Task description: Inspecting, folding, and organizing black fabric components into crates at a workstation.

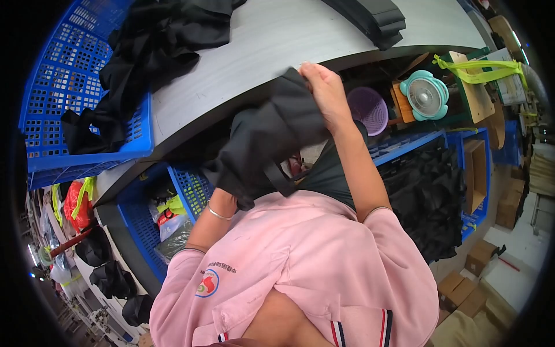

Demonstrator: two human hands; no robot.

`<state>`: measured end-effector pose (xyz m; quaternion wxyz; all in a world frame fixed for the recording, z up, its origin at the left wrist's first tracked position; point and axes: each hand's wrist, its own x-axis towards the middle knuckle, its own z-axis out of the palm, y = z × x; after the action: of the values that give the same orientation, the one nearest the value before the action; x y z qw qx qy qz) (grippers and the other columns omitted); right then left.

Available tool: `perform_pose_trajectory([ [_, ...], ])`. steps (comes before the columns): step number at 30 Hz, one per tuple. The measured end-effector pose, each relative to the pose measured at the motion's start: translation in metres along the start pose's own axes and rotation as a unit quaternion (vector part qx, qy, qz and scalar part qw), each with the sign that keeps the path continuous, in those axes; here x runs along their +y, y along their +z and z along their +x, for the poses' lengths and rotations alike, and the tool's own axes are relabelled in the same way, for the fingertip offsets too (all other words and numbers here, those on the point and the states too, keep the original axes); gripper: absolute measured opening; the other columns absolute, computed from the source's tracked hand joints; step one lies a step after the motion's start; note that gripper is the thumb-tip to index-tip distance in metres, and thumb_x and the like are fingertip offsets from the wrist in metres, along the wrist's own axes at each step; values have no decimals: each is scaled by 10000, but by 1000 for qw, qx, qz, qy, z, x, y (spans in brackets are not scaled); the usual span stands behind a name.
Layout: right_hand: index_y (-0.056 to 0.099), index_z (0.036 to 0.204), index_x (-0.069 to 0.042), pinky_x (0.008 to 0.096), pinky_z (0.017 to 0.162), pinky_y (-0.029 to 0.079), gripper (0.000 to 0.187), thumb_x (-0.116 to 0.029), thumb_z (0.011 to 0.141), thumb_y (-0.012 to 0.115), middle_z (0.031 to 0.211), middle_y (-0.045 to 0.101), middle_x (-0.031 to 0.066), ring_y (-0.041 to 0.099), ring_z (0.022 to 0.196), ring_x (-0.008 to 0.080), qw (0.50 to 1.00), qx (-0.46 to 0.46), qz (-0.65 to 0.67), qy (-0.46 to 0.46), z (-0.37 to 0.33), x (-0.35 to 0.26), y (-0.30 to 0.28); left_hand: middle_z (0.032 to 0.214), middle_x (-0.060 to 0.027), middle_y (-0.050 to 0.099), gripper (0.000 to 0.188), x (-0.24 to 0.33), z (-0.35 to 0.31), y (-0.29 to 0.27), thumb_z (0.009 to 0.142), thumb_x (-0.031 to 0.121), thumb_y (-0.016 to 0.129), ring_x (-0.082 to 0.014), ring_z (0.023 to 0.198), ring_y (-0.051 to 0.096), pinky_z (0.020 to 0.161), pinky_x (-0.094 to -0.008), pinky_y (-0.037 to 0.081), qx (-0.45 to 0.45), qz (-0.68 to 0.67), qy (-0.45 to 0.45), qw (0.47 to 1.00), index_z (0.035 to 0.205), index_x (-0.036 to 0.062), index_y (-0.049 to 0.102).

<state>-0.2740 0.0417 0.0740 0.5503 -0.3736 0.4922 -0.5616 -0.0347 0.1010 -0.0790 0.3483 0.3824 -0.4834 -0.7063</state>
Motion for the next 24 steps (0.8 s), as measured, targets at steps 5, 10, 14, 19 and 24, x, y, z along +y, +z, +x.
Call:
perform_pose_trajectory([
  [5,562,1220,35,310,874,516,360,-199,959,646,1152,634,140,674,990,214,990,38,-89,-100,-26,5,-1,1410,-111,527,453,8,10,-11,1041,234,493,-246,1273,511,1127,-316,359,31,70,183,980,1437,16,464],
  [10,587,1252,-3,363,991,467,445,-93,840,732,1286,581,138,584,1194,280,861,51,-414,-292,-45,14,14,1450,-120,471,477,-15,25,-19,1027,183,503,-234,1335,443,1146,-295,317,8,244,157,957,1468,25,414],
  [14,649,1098,10,370,1010,455,298,-71,823,731,1311,578,120,571,1218,271,898,-4,-374,-232,-37,5,4,1463,-95,460,459,-32,33,-30,1037,185,497,-228,1340,432,1137,-301,336,28,176,158,971,1456,12,425],
  [19,613,860,49,324,1018,392,138,-68,847,684,1319,560,101,548,1182,222,920,-229,-265,-177,-28,-21,-22,1396,-91,535,460,20,51,-41,1007,160,551,-219,1262,512,1085,-325,404,99,189,350,912,1432,12,454],
  [24,627,1080,63,266,883,453,223,-124,965,592,1191,554,63,586,939,139,955,-85,-241,-148,30,-29,-40,1384,-74,557,418,75,62,-51,991,143,590,-190,1224,543,1077,-318,416,-27,-284,27,958,1382,15,515],
])
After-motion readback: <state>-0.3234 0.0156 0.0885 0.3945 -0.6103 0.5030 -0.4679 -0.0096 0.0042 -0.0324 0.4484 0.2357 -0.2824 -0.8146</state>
